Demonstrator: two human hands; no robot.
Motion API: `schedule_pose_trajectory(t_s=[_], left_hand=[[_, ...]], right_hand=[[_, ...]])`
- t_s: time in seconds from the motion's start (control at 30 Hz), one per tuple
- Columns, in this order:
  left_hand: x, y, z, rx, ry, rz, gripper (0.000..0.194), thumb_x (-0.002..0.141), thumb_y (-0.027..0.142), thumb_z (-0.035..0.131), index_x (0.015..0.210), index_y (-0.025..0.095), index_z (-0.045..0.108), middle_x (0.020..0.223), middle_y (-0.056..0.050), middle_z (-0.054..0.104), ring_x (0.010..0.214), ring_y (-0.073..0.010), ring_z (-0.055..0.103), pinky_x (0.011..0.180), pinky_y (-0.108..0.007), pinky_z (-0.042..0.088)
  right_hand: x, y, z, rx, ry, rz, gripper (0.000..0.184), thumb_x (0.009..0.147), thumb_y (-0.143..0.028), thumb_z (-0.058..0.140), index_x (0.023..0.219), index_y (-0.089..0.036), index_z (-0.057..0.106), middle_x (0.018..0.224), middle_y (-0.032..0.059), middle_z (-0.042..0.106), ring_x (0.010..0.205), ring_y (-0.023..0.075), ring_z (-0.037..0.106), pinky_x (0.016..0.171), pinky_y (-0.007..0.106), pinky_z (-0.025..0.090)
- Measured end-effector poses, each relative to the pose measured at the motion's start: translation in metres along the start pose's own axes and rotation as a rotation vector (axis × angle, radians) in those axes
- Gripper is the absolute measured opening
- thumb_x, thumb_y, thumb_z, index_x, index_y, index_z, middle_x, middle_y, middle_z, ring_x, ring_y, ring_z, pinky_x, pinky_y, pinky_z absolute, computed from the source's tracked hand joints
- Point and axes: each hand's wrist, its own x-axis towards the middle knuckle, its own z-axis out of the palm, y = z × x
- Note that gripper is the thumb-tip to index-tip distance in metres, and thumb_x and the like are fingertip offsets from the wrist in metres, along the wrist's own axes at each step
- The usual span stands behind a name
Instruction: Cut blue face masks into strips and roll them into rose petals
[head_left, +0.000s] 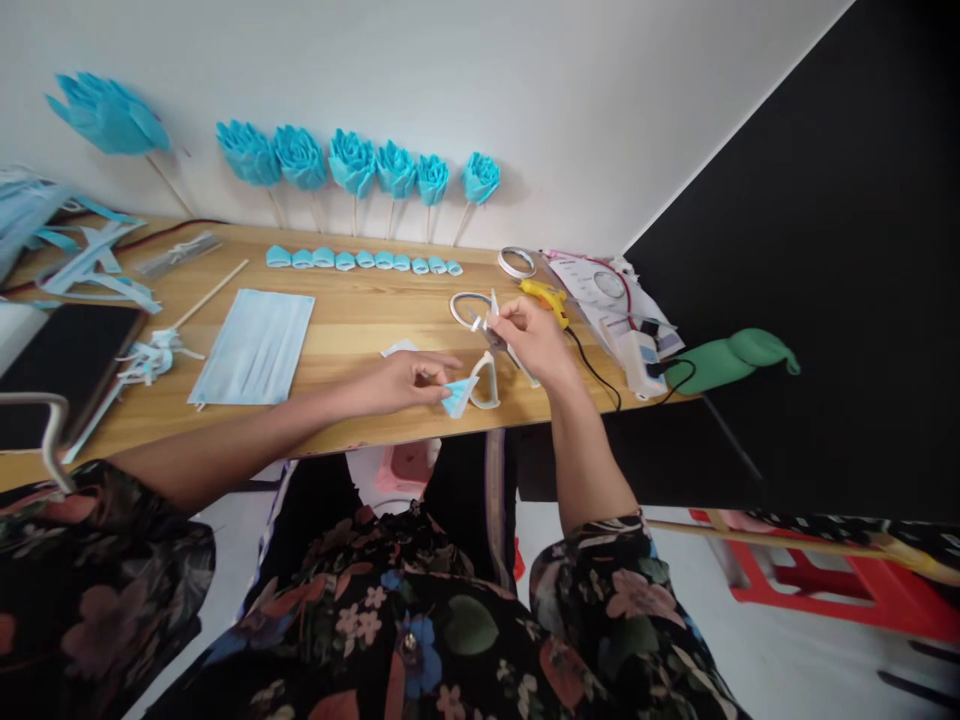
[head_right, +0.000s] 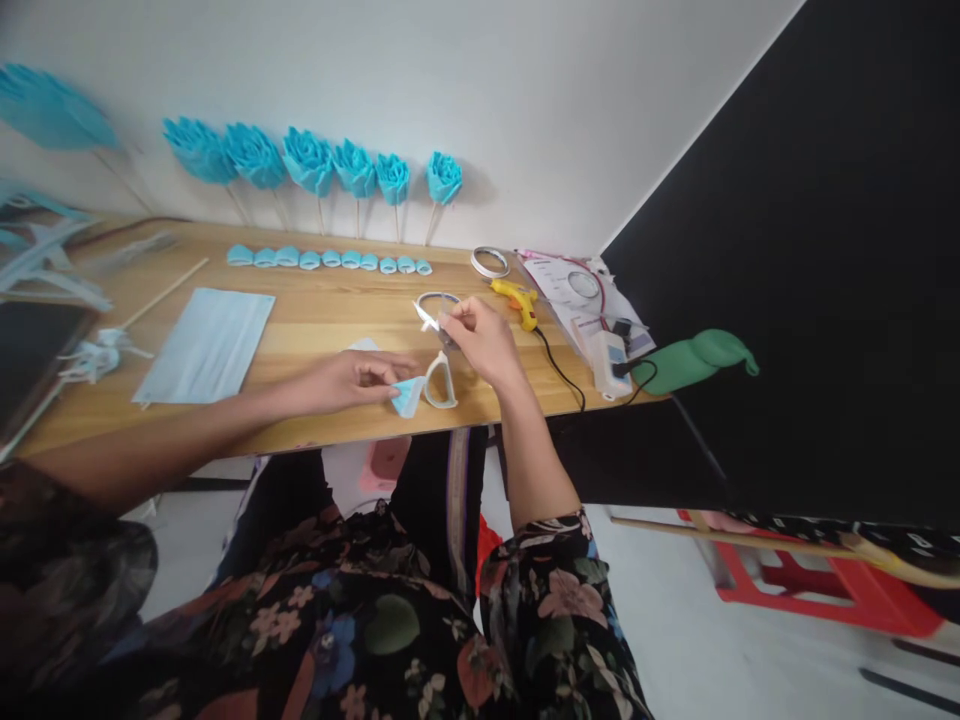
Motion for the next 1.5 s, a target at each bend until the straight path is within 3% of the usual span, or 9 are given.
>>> schedule_pose_trajectory(t_s=[0.13,0.27,0.37,0.53,0.9,1.33,1.5], left_hand=[[0.005,0.005,0.009,-0.070,-0.015,0.039,0.028,0.087,0.036,0.067,0.068,0.016,0.064,0.094,-0.004,0.071,0.087,-0.0151,0.063,0.082,-0.029,0.048],[0.008,0.007,0.017,-0.148,0.126,-0.031,0.028,0.085,0.039,0.069,0.070,0.017,0.064,0.074,0.000,0.062,0.070,-0.0123,0.056,0.068,-0.026,0.045],[0.009,0.007,0.019,-0.198,0.197,-0.045,0.031,0.082,0.043,0.071,0.069,0.016,0.063,0.073,0.000,0.061,0.069,-0.0124,0.056,0.068,-0.026,0.046],[0.007,0.008,0.017,-0.207,0.203,-0.022,0.032,0.081,0.044,0.073,0.068,0.016,0.065,0.072,0.000,0.060,0.067,-0.0117,0.055,0.067,-0.026,0.045],[-0.001,0.014,0.016,-0.188,0.171,-0.017,0.040,0.081,0.051,0.076,0.065,0.016,0.065,0.069,-0.001,0.062,0.066,-0.0125,0.056,0.065,-0.026,0.049],[0.000,0.019,0.013,-0.214,0.243,-0.031,0.036,0.082,0.047,0.075,0.065,0.017,0.064,0.068,0.000,0.063,0.066,-0.0113,0.056,0.066,-0.025,0.045],[0.002,0.013,0.008,-0.254,0.359,-0.055,0.042,0.077,0.053,0.080,0.066,0.016,0.063,0.065,0.001,0.059,0.060,-0.0100,0.051,0.058,-0.024,0.043]], right_hand=[[-0.012,-0.025,0.002,0.211,0.052,-0.052,0.032,0.082,-0.047,0.075,0.081,-0.023,0.055,0.070,-0.0031,0.068,0.063,0.0127,0.062,0.064,0.027,0.050],[-0.017,-0.034,0.006,0.275,0.041,-0.067,0.034,0.080,-0.052,0.076,0.090,-0.023,0.060,0.075,-0.0023,0.069,0.066,0.0133,0.062,0.065,0.028,0.051],[-0.019,-0.036,0.004,0.287,-0.002,-0.110,0.038,0.083,-0.058,0.071,0.092,-0.022,0.063,0.078,-0.0012,0.067,0.070,0.0136,0.061,0.069,0.028,0.052],[-0.024,-0.042,-0.006,0.279,-0.126,-0.162,0.043,0.088,-0.066,0.063,0.084,-0.023,0.060,0.079,-0.0018,0.060,0.073,0.0126,0.055,0.070,0.026,0.049],[-0.019,-0.039,-0.023,0.273,-0.386,-0.052,0.048,0.085,-0.073,0.064,0.096,-0.026,0.065,0.100,0.0019,0.069,0.085,0.0157,0.061,0.073,0.028,0.053],[-0.003,-0.040,-0.019,0.295,-0.337,-0.094,0.044,0.089,-0.069,0.062,0.104,-0.028,0.068,0.099,0.0010,0.072,0.085,0.0151,0.065,0.073,0.027,0.053],[-0.002,-0.026,-0.019,0.224,-0.178,-0.153,0.053,0.090,-0.071,0.057,0.117,-0.028,0.071,0.109,0.0042,0.074,0.095,0.0182,0.069,0.079,0.031,0.056]])
